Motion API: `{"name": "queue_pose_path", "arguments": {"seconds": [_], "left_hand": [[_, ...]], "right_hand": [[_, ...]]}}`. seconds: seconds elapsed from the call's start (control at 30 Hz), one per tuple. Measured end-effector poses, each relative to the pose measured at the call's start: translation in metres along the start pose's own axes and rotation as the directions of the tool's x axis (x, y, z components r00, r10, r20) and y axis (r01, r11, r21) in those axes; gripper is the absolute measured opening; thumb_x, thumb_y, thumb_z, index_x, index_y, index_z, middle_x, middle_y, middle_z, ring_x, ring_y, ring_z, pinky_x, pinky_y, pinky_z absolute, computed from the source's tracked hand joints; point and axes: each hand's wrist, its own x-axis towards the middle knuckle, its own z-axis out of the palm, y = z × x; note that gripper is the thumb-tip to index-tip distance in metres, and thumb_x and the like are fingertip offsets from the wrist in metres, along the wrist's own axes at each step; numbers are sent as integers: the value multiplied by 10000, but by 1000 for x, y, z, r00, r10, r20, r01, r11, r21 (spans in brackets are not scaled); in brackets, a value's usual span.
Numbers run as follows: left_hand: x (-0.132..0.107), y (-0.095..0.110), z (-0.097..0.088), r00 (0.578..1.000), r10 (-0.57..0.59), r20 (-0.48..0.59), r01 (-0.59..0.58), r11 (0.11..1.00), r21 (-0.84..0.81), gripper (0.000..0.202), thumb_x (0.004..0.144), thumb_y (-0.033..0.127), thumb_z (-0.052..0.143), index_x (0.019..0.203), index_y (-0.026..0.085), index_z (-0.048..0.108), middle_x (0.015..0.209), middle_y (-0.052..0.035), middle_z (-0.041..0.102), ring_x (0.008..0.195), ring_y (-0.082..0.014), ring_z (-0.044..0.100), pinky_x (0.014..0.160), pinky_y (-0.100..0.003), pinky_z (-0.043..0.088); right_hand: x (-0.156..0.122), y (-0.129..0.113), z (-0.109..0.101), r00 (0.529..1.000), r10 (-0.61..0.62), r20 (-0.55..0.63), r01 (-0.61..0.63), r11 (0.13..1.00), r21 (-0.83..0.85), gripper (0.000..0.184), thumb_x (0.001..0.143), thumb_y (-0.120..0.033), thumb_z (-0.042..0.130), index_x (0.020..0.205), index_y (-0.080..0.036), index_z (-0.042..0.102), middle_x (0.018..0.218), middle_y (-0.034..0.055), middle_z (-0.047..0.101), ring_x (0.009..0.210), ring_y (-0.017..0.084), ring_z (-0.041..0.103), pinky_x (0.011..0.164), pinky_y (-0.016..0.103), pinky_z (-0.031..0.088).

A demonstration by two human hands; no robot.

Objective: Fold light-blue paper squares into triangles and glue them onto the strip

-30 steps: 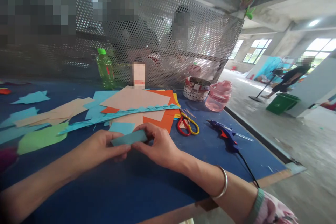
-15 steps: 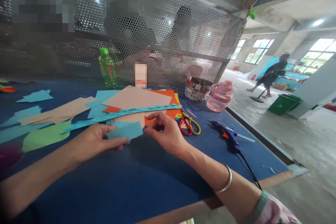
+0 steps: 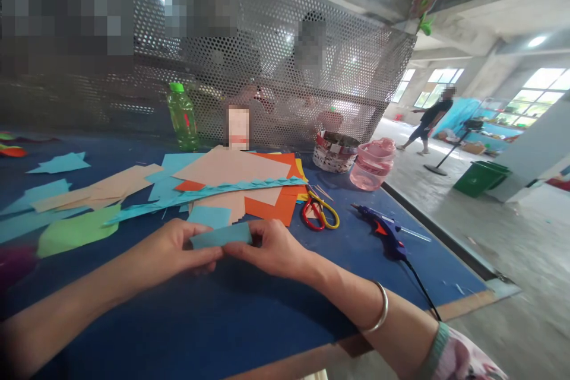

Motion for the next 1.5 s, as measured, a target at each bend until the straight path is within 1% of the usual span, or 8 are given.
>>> {"name": "queue_pose_path", "arguments": {"seconds": [0.17,0.33,0.5,0.8,1.2,1.3,1.4,1.5], "left_hand": [[0,3,-5,1000,10,-15,-9,999,44,317,662,481,735,694,170,685,573,2,671,534,-135,580,529,-245,450],[0,6,-10,998,33,-54,-31,998,47,333,642,509,732,608,185,664,572,-3,653,552,-146,573,556,-265,459],[1,4,-12,998,22,-59,-17,996,85,356,617,537,726,614,190,646,556,-5,637,539,-156,568,554,-275,450],[2,4,-17,987,79,-142,-24,936,352,253,712,439,605,609,209,599,552,-3,636,540,-180,564,540,-278,381],[6,-6,-27,957,169,-234,-69,921,383,311,776,480,592,616,213,587,537,14,583,498,-149,490,530,-271,364],[4,-1,-28,934,206,-292,-111,943,312,324,773,515,603,667,210,614,603,5,616,536,-153,528,555,-272,410],[2,5,-27,922,181,-343,-152,982,110,421,740,624,642,762,204,658,749,-24,673,668,-180,600,621,-277,483],[0,7,-25,966,150,-213,-174,980,-97,510,732,679,674,885,195,715,867,-53,713,849,-213,626,715,-281,519]], "right_hand": [[2,1,-4,997,-54,-53,53,998,-32,412,843,-499,638,655,-136,587,613,-38,445,603,88,361,542,221,310],[5,3,-9,994,-80,-78,81,997,-1,365,854,-471,646,708,-136,635,636,-13,557,609,111,449,575,240,369],[6,3,-8,994,-70,-84,70,998,-11,353,847,-474,648,731,-141,661,644,-12,562,603,114,461,578,247,378],[6,0,-12,988,-95,-119,91,995,-34,344,851,-433,638,656,-158,573,620,-19,560,598,105,447,577,242,358],[12,8,-20,979,-78,-189,69,996,-54,355,849,-463,609,655,-170,554,605,-21,559,567,100,436,550,237,327],[14,10,-20,978,-83,-193,80,997,-21,359,846,-479,602,670,-169,560,600,-28,540,560,95,412,534,228,314],[13,10,-18,978,-78,-194,77,997,-15,373,845,-496,601,670,-170,550,599,-31,517,571,97,404,539,228,321],[10,8,-13,980,-83,-183,78,996,-38,370,847,-490,603,668,-174,532,609,-33,500,588,102,406,555,233,331]]}}
